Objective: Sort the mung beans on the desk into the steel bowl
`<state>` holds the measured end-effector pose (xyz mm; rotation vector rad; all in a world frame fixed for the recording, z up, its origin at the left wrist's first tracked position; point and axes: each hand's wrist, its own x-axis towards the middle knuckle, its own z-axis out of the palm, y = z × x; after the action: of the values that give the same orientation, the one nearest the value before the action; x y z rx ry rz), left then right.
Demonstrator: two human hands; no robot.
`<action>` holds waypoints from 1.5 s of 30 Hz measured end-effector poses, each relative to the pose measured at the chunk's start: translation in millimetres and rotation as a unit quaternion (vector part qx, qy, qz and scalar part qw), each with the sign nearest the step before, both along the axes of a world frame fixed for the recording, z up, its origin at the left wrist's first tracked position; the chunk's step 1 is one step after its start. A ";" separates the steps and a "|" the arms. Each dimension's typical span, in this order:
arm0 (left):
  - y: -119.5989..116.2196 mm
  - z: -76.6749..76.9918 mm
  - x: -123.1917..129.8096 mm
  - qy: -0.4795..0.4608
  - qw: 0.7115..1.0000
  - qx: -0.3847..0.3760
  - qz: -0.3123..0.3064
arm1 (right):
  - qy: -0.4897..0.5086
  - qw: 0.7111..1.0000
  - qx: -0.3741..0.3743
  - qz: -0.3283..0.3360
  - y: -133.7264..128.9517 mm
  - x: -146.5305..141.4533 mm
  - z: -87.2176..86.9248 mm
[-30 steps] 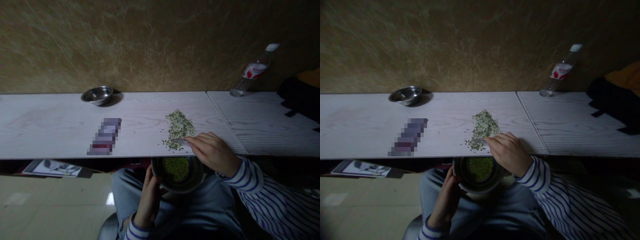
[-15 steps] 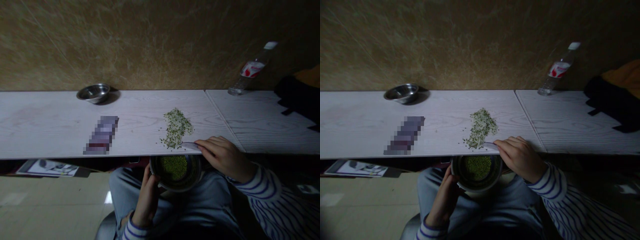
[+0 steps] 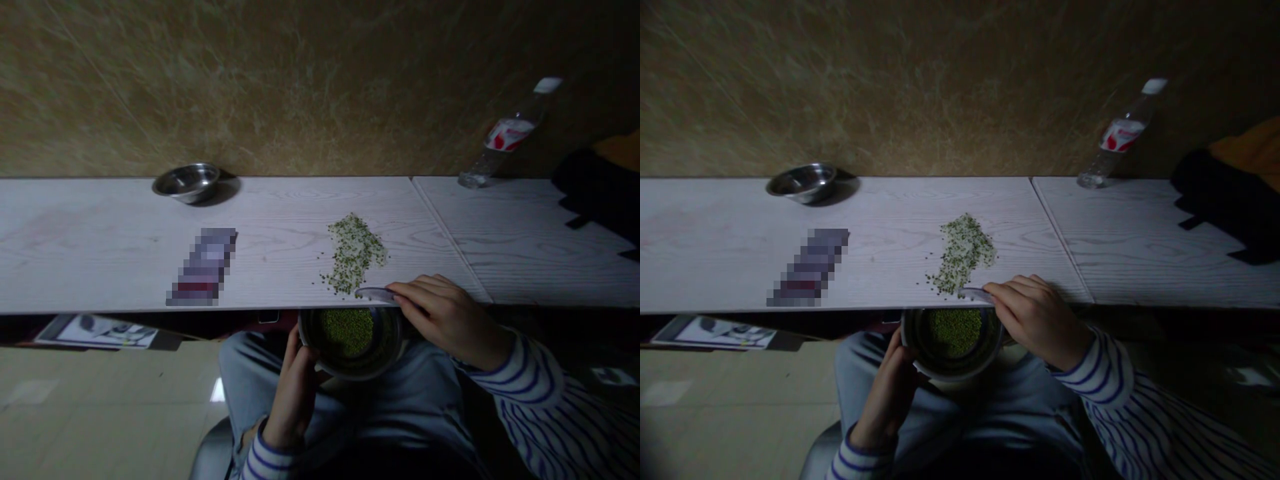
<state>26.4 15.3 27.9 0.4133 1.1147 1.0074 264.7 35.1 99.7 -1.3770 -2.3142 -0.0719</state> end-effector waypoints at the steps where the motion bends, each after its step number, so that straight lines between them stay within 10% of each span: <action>1: -0.1 0.0 0.0 -0.003 1.000 0.001 -0.005 | 0.001 1.000 0.000 0.000 0.0 -0.3 0.1; 45: 2.0 9.1 -0.8 0.005 1.000 -0.001 -0.002 | 0.024 0.999 -0.022 0.019 3.8 -14.3 3.3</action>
<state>25.6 17.3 37.0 0.4196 1.1224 1.0016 250.4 38.8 103.0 -1.3395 -2.3146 0.0240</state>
